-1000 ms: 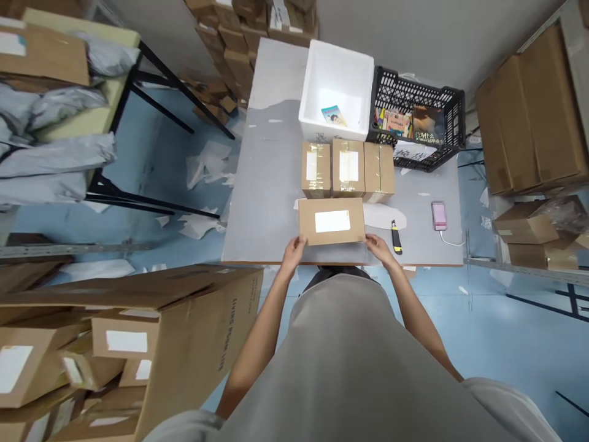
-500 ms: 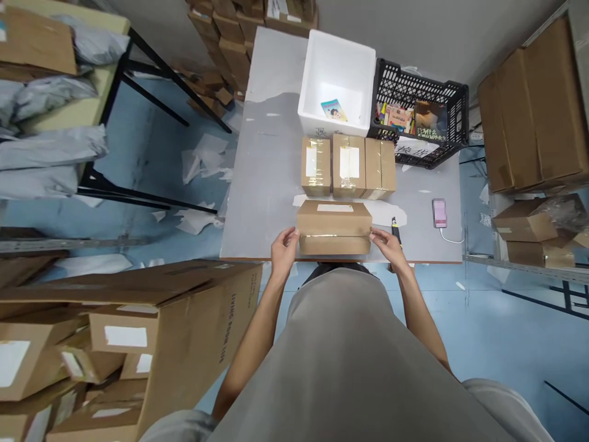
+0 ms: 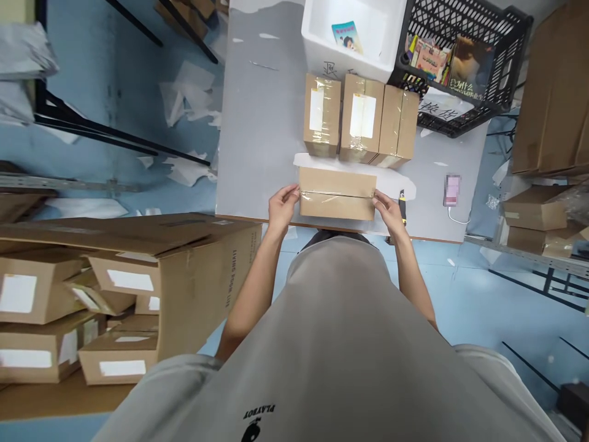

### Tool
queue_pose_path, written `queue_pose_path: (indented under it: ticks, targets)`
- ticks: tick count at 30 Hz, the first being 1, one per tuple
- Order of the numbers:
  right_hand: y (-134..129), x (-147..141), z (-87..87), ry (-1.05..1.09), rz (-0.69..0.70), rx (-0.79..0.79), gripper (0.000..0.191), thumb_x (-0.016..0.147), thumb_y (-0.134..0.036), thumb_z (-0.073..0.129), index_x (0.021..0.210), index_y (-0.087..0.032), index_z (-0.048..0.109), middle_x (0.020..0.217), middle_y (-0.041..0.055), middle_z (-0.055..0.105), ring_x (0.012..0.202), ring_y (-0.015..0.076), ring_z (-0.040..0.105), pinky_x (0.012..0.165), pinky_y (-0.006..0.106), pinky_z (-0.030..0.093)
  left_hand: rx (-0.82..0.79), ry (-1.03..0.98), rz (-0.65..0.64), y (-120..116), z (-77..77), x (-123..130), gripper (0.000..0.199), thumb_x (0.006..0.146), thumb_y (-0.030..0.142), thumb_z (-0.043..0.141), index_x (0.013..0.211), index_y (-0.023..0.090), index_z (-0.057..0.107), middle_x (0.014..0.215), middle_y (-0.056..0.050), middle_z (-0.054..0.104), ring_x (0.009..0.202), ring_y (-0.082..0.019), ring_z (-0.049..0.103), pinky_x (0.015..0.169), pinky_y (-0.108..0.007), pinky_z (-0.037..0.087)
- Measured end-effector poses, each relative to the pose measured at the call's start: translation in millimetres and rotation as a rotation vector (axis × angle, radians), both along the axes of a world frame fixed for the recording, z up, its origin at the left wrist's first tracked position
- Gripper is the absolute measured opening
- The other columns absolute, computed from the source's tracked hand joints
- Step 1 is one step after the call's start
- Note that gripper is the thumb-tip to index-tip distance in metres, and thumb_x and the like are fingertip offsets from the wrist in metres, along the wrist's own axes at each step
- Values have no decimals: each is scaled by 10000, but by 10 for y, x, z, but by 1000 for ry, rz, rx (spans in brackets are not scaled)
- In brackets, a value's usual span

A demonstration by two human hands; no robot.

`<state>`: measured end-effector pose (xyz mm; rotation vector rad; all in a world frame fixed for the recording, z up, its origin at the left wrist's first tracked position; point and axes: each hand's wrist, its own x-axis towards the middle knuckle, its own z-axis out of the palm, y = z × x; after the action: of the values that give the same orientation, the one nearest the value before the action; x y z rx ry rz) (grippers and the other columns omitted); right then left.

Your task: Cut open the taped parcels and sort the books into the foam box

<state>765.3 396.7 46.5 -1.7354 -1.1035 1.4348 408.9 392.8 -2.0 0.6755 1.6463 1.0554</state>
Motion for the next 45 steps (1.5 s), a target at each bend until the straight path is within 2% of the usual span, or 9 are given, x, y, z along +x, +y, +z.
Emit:
queue_pose_path:
  ticks: [7,12,17,22,26,30,35,39,45]
  targets:
    - [-193,255,-423,-3,-20,-118,868,877,-768,813,1548,-222,736,1709,201,677,1609,405,625,1329,627,522,-8,150,-77,-241,-512,-204,454,981,400,733,1378,188,795,1505,-176,804,1285,-322,826,1250,-540,611]
    - [-320,226,-660,14,43,-155,911,810,-521,823,1664,-256,643,1764,167,626,1658,375,581,1392,616,443,-74,187,-179,-385,-700,-159,582,882,224,718,1461,184,762,1590,-205,752,1298,-344,822,1233,-557,620]
    - [-289,80,-619,38,178,-109,957,748,-411,849,1670,-239,656,1718,126,678,1609,373,621,1431,593,387,-50,171,-249,-303,-669,-13,633,759,122,700,1383,187,779,1439,-160,835,1347,-355,800,1165,-524,666]
    - [-273,44,-333,48,143,-83,879,813,-609,903,1609,-289,714,1686,92,712,1638,370,581,1410,603,422,-42,179,-202,-233,-453,17,601,750,146,741,1348,177,787,1393,-164,846,1341,-352,802,1176,-513,661]
    - [-243,73,-65,48,112,1,790,950,-811,778,1520,-264,763,1624,109,753,1550,357,655,1369,538,493,35,127,-182,-247,-192,-12,518,835,292,831,1344,207,789,1340,-132,860,1336,-323,808,1192,-486,651]
    - [-152,63,-29,-56,85,15,798,986,-897,681,1452,-256,778,1555,116,792,1439,366,712,1297,547,561,56,156,-188,-239,-44,28,432,951,457,826,1282,180,803,1295,-141,866,1233,-308,834,1123,-456,676]
    - [-32,-25,-315,-88,116,-62,888,924,-966,664,1346,-196,798,1479,179,820,1401,410,732,1296,600,553,-62,282,-175,-154,-185,72,357,971,424,798,1230,180,812,1264,-145,871,1157,-321,839,1099,-483,665]
    - [-37,-15,-510,-30,110,-76,962,919,-958,673,1509,-201,740,1628,179,743,1550,392,663,1354,570,512,-75,249,-161,-132,-374,-6,343,983,410,748,1231,181,810,1330,-156,860,1217,-313,820,1142,-484,645]
    - [-323,163,-569,-77,47,-179,1065,873,-955,721,1618,-195,673,1778,205,603,1636,397,591,1359,575,511,-108,157,-155,-442,-563,-151,474,1007,573,677,1236,177,799,1341,-176,834,1198,-315,814,1150,-502,637]
